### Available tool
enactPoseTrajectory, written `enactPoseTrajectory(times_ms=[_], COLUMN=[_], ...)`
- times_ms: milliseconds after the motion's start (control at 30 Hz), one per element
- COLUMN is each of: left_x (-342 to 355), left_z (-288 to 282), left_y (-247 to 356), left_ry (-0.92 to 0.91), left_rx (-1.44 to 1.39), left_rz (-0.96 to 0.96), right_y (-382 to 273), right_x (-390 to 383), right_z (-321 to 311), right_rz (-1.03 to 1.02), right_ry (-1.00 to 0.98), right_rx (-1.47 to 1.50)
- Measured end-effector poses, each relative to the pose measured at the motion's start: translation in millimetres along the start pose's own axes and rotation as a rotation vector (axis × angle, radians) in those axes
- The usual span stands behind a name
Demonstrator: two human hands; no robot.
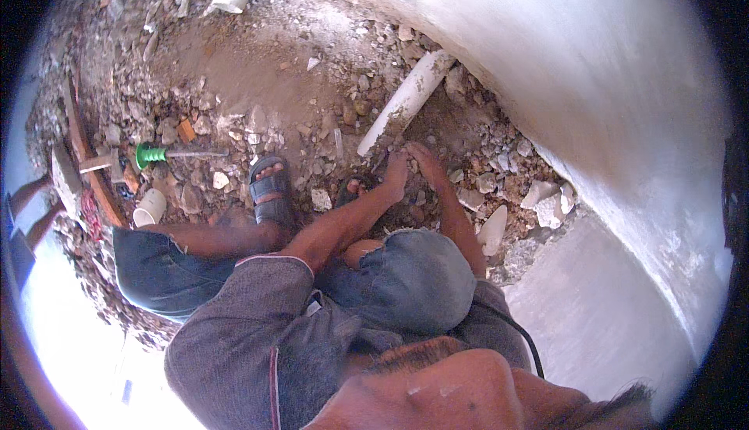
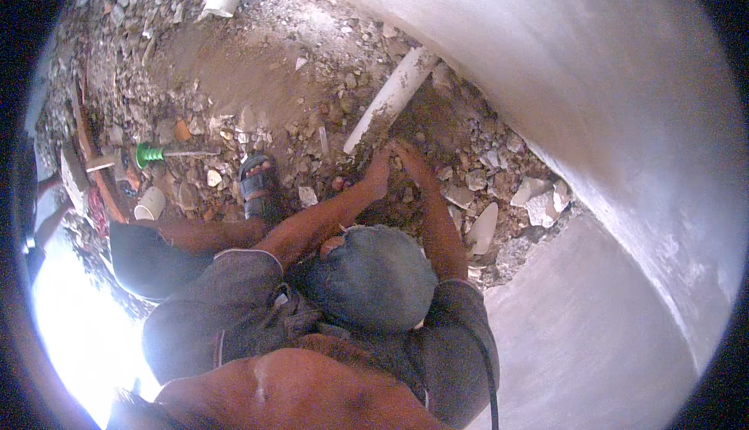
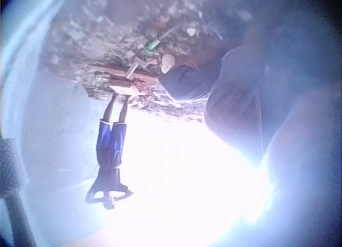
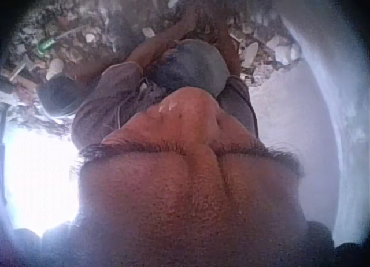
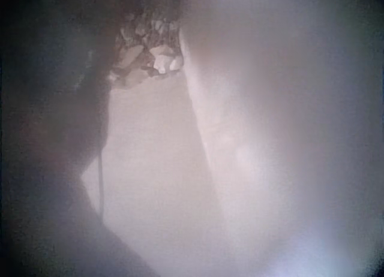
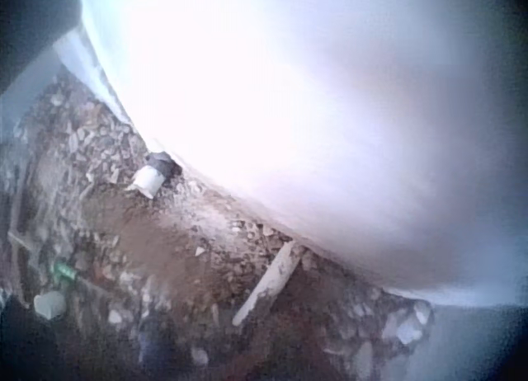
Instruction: The person applies plaster or mortar around a white PVC pipe in the ground using a trowel and their hands, spreading the material across the rubble-strewn floor next to a wall.
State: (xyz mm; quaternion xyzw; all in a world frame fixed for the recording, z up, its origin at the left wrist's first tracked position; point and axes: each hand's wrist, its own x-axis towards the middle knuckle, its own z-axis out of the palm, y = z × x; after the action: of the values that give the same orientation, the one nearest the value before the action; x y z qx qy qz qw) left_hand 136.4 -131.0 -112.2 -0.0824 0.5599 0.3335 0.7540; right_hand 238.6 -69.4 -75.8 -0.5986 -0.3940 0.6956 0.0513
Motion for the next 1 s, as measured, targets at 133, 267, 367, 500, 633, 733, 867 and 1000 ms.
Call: enactPoseTrajectory(times_ms=[133, 267, 367, 500, 633, 733, 867, 1000], left_x=[-24, -28, -25, -17, -153, -321, -389, -266], left_z=[53, 53, 59, -21, -113, -192, -202, -209], left_y=[14, -4, 17, 127, 427, 580, 600, 533], left_ry=[-0.005, 0.183, 0.074, -0.006, 0.428, 0.886, 0.638, 0.730], left_rx=[0.217, 0.603, 0.529, 1.164, 1.566, 0.710, -0.199, -0.146], left_rz=[0.040, 0.314, 0.214, 0.496, 0.681, 1.094, 1.615, 1.526], right_y=[18, -50, -7, -128, -375, -557, -617, -489], right_x=[-37, -83, -56, -19, 56, -12, -72, -28], right_z=[-13, 16, -7, 72, 211, 323, 340, 238], right_rz=[0.043, 0.233, 0.263, 0.244, -0.077, -0.475, -0.843, -1.042], right_ry=[0.307, 0.398, 0.243, -0.009, -0.405, -0.631, -0.628, -0.727], right_rx=[0.299, 0.444, 0.640, 0.557, 0.412, 0.413, 0.191, -0.203])
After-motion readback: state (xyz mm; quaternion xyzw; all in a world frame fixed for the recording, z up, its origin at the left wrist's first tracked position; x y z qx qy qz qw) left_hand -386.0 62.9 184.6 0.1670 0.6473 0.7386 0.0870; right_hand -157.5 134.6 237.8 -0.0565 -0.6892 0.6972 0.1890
